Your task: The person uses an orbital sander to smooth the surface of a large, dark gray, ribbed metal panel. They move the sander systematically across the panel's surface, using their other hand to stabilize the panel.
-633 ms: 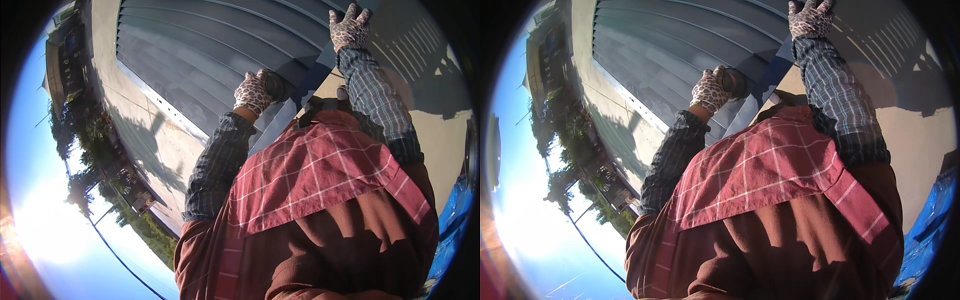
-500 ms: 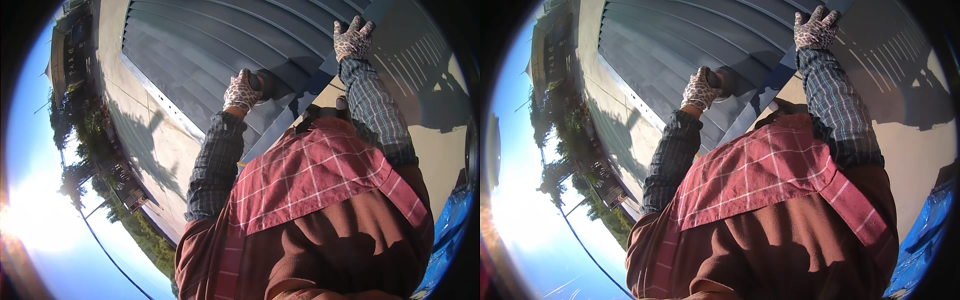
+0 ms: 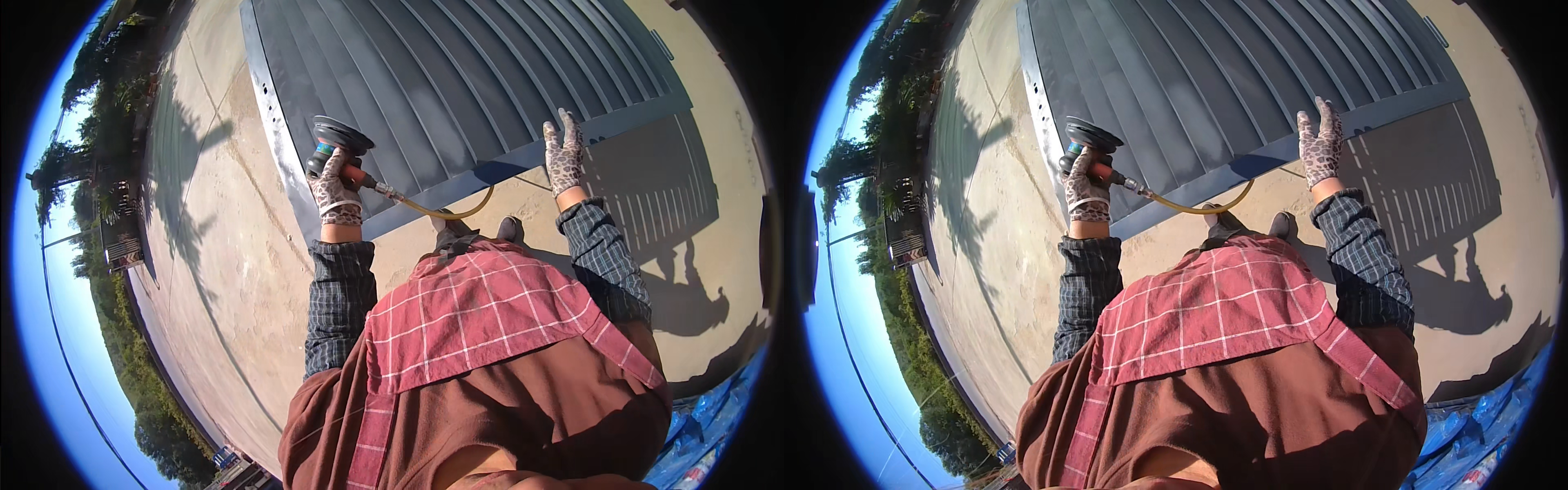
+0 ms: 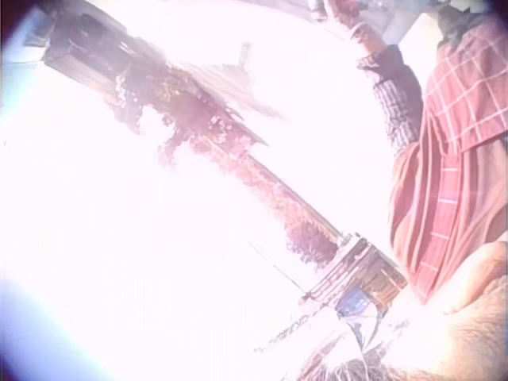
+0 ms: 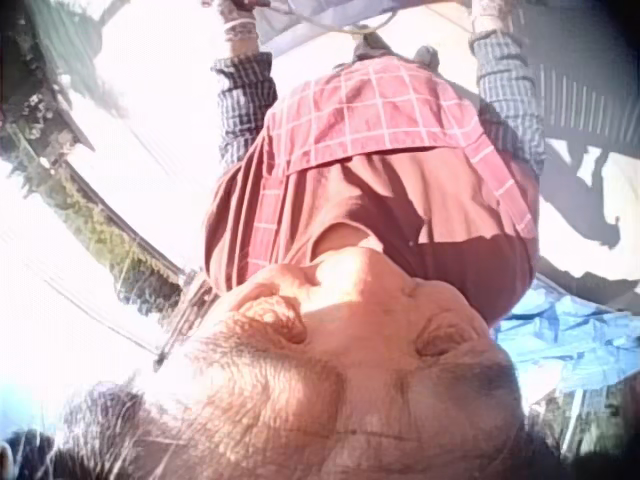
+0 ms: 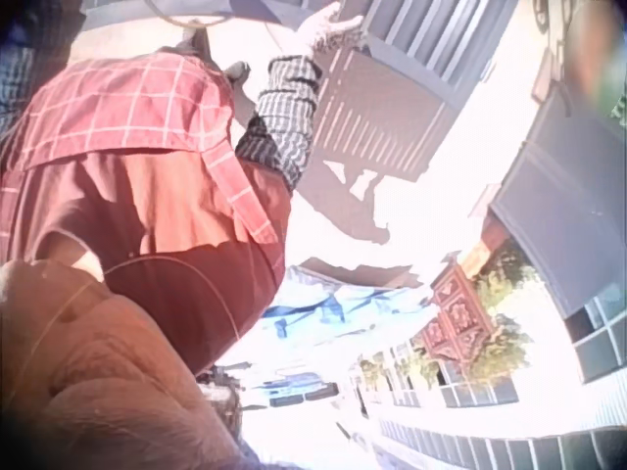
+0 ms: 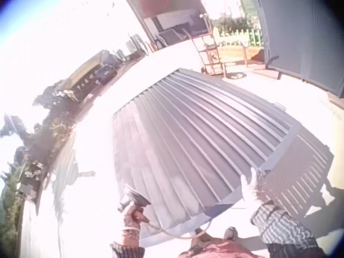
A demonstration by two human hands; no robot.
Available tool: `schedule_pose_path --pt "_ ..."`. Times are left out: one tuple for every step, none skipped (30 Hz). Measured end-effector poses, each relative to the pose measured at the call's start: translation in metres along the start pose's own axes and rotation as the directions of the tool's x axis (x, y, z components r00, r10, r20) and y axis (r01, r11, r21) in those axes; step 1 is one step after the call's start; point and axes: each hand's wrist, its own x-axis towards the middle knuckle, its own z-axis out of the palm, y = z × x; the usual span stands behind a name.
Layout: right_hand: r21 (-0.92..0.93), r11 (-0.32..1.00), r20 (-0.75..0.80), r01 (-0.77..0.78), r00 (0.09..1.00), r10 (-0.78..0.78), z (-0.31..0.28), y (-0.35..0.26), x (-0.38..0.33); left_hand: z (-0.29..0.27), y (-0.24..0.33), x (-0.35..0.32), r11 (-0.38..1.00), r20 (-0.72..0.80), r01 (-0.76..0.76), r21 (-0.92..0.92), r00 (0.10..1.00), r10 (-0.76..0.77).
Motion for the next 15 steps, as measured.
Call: schedule_pose_path --pt "0.229 0.972 0.269 -0.053 0.963 -0.011 -0.002 -0.046 -0.034 -0.005 -0.007 -0.010 0.999 -0.014 0.007 -0.041 1.000 -0.007" --pt "0.444 0.891 0.463 -0.092 0.875 -0.140 0.007 -0.058 -0.067 -0.013 -0.024 -0.009 0.992 -0.082 -0.024 -0.125 0.997 0.014" --pt "0.391 0.909 0.640 -0.143 0.752 -0.158 0.001 -0.090 -0.092 -0.004 -0.032 -0.023 0.991 -0.046 0.028 -0.132 0.998 -0.034" --pt "0.351 0.935 0.674 0.061 0.677 -0.297 0.001 -0.109 -0.110 0.005 -0.034 -0.035 0.990 -0.018 0.061 -0.124 0.998 -0.064" --pt "0.268 0.940 0.711 0.210 0.615 -0.340 0.004 -0.125 -0.127 0.011 -0.035 -0.046 0.990 0.007 0.089 -0.113 0.996 -0.088" --pt "0.222 0.969 0.767 0.110 0.594 -0.243 0.012 -0.135 -0.144 0.016 -0.035 -0.057 0.989 0.000 0.120 -0.084 0.993 -0.120" --pt "0.173 0.985 0.818 0.011 0.555 -0.150 0.022 -0.141 -0.159 0.017 -0.034 -0.066 0.988 -0.016 0.145 -0.055 0.989 -0.146" --pt "0.203 0.974 0.845 -0.099 0.521 -0.123 0.029 -0.147 -0.173 0.013 -0.029 -0.077 0.988 -0.004 0.152 -0.031 0.988 -0.152" --pt "0.226 0.952 0.869 -0.208 0.484 -0.101 0.036 -0.151 -0.186 0.011 -0.026 -0.089 0.991 -0.015 0.132 0.027 0.991 -0.132" --pt "0.403 0.858 0.824 -0.319 0.534 -0.188 0.027 -0.118 -0.146 0.070 -0.044 -0.098 0.993 -0.018 0.092 0.070 0.996 -0.090" --pt "0.450 0.794 0.779 -0.408 0.614 -0.126 0.030 -0.114 -0.151 0.080 -0.046 -0.107 0.988 0.002 0.085 0.129 0.996 -0.086" --pt "0.411 0.800 0.751 -0.438 0.659 -0.025 0.032 -0.107 -0.147 0.088 -0.046 -0.118 0.982 0.110 0.116 0.146 0.985 -0.133" --pt "0.368 0.796 0.725 -0.481 0.685 0.079 0.030 -0.102 -0.146 0.089 -0.061 -0.123 0.971 0.180 -0.033 0.235 0.984 -0.010" --pt "0.385 0.789 0.661 -0.479 0.739 0.126 0.022 -0.106 -0.143 0.095 -0.058 -0.135 0.957 0.261 -0.013 0.290 0.963 -0.066" --pt "0.494 0.612 0.671 -0.617 0.718 0.182 0.009 -0.109 -0.142 0.099 -0.053 -0.147 0.939 0.336 0.001 0.345 0.934 -0.124"
